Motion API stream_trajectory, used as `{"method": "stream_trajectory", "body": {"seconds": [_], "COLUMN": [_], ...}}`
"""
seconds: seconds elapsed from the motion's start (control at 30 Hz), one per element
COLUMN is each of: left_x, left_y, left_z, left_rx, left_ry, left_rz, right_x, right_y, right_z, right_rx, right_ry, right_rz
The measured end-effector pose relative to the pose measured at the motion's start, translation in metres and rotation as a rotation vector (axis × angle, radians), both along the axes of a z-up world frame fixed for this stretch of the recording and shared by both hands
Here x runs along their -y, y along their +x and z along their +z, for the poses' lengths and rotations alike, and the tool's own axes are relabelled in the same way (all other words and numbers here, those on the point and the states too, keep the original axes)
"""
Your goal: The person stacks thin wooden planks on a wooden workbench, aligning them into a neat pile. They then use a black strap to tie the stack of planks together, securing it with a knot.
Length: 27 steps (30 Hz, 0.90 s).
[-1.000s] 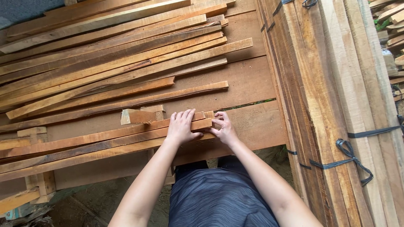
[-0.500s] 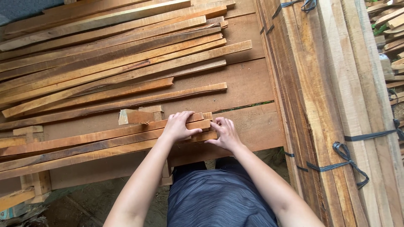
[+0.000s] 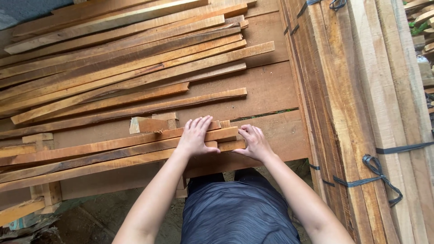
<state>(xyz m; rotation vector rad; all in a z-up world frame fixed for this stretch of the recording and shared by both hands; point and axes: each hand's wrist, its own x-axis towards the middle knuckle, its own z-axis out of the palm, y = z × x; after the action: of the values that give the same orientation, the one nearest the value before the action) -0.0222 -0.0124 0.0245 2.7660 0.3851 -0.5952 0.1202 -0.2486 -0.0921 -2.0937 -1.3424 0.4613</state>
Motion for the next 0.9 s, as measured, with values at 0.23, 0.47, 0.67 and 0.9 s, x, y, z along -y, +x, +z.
{"method": "stream_trajectory", "body": {"seconds": [0.23,0.47,0.67,0.9], "left_x": [0.001,-0.013,-0.014,-0.013], "left_y": [-0.006,-0.01,-0.013,-0.006], "left_z": [-0.026,-0.035,-0.036,-0.035], "left_rx": [-0.029,0.055,0.07,0.084], "left_ry": [0.125,0.09,0.08,0.085], "left_rz": [-0.109,-0.159,-0.153,-0.175], "right_x": [-0.026,-0.093,-0.104,-0.109], "right_y": [0.046,0.024,0.01,0.006], "right_z": [-0.003,-0.031,-0.022,-0.032], "right_rx": [-0.798,-1.618,-1.864,-1.983], "right_ry": [0.049,0.099,0.034,0.176], "right_rz": [-0.099,-0.739,-0.67,-0.75]}}
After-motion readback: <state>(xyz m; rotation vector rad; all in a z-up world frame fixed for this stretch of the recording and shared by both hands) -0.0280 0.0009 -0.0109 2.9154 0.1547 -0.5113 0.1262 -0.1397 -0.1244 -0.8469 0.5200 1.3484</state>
